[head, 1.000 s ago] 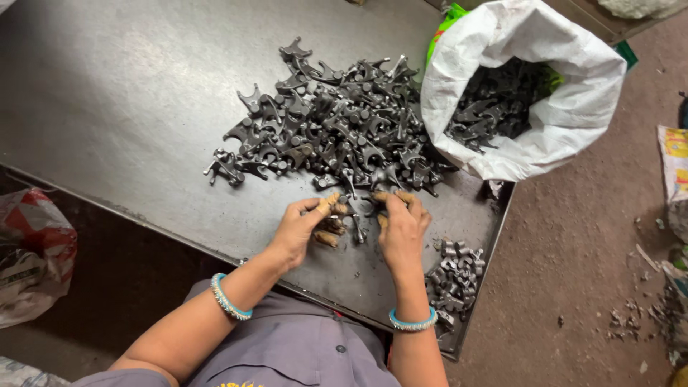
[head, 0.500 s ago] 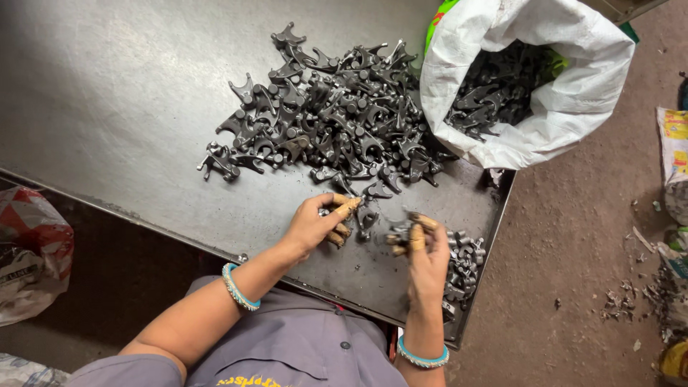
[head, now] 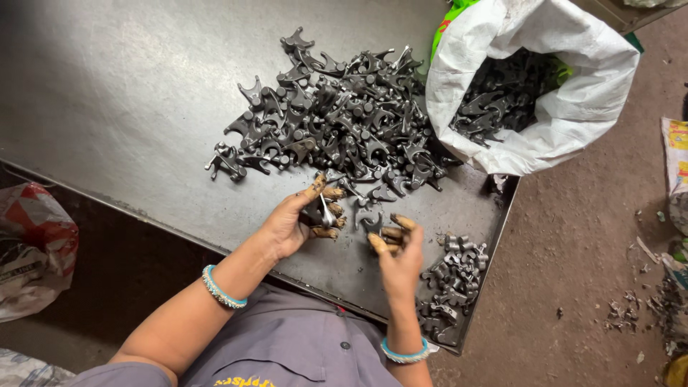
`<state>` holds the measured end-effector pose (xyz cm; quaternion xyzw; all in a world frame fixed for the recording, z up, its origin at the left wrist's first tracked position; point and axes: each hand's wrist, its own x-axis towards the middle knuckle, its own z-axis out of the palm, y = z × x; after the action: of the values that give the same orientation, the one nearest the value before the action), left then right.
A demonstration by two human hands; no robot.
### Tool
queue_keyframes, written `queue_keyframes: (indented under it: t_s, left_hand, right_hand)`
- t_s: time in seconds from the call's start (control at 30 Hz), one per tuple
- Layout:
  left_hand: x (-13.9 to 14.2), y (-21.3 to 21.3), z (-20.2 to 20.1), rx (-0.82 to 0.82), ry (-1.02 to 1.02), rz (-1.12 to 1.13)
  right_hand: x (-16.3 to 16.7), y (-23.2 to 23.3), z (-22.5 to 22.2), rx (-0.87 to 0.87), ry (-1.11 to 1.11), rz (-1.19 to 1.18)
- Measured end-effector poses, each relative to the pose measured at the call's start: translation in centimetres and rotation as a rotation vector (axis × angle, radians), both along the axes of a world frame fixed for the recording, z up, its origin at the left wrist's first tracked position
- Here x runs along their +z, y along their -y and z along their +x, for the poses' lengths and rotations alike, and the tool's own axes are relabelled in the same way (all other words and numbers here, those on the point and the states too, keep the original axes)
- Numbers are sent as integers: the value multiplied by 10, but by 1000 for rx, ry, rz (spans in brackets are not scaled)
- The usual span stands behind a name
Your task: The person picks up dark metal castings one at a time from a metal table, turns and inspects each piece in both hands, and places selected pieces into a white paper sack beside the pile. They occasionally gather handfuls from the sack and spread pieces back onto the table while continuing to sort.
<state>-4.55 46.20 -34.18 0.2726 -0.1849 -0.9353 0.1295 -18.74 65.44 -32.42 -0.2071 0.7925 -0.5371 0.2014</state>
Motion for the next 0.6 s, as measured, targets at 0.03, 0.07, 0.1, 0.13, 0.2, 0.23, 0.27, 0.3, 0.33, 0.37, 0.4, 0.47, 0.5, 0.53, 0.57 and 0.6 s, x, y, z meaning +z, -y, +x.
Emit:
queue_keyframes:
  t_s: [0.03, 0.07, 0.1, 0.13, 0.2, 0.23, 0.27, 0.3, 0.33, 0.37, 0.4, 0.47, 0.5, 0.53, 0.57, 0.6]
  left_hand:
    - [2, 2, 1, 1, 5, -7]
    - [3, 2, 2, 1, 11, -11]
    - [5, 2, 2, -21, -18, -42]
    - [6, 0, 2, -43, -45, -72]
    - [6, -7, 1, -90, -42, -101]
    - [6, -13, -2, -117, -10, -101]
    - [5, -19, -5, -142, 22, -102]
    - [3, -25, -7, -162, 40, -38]
    - [1, -30, -9, -183, 59, 24]
    - [-1, -33, -11, -204, 76, 86]
    - [-4, -35, -11, -183, 73, 121]
    - [-8, -32, -12, -144, 61, 188]
    - [-10, -28, -10, -114, 75, 179]
    - [-11, -23, -8, -83, 89, 170]
    - [-11, -17, -5, -52, 103, 161]
    - [-11, -10, -3, -26, 97, 151]
  right_hand:
    - [-3, -6, -6, 17, 65, -97]
    - [-6, -13, -10, 33, 131, -193]
    - [-6, -19, -12, 47, 198, -287]
    - [-5, -25, -13, 25, 291, -336]
    - [2, -31, -11, -15, 479, -435]
    - [7, -31, -9, 13, 516, -433]
    - [14, -29, -7, 44, 553, -431]
    - [20, -23, -6, 75, 592, -429]
    - [26, -12, -4, 141, 412, -377]
    - [31, -1, -2, 206, 230, -325]
    - [36, 11, 1, 268, 47, -272]
    - [43, 36, 4, 197, -387, 88]
    - [44, 45, 8, 155, -601, 273]
    - [44, 52, 14, 165, -672, 273]
    - [43, 59, 17, 175, -744, 273]
    - [41, 63, 18, 185, -815, 271]
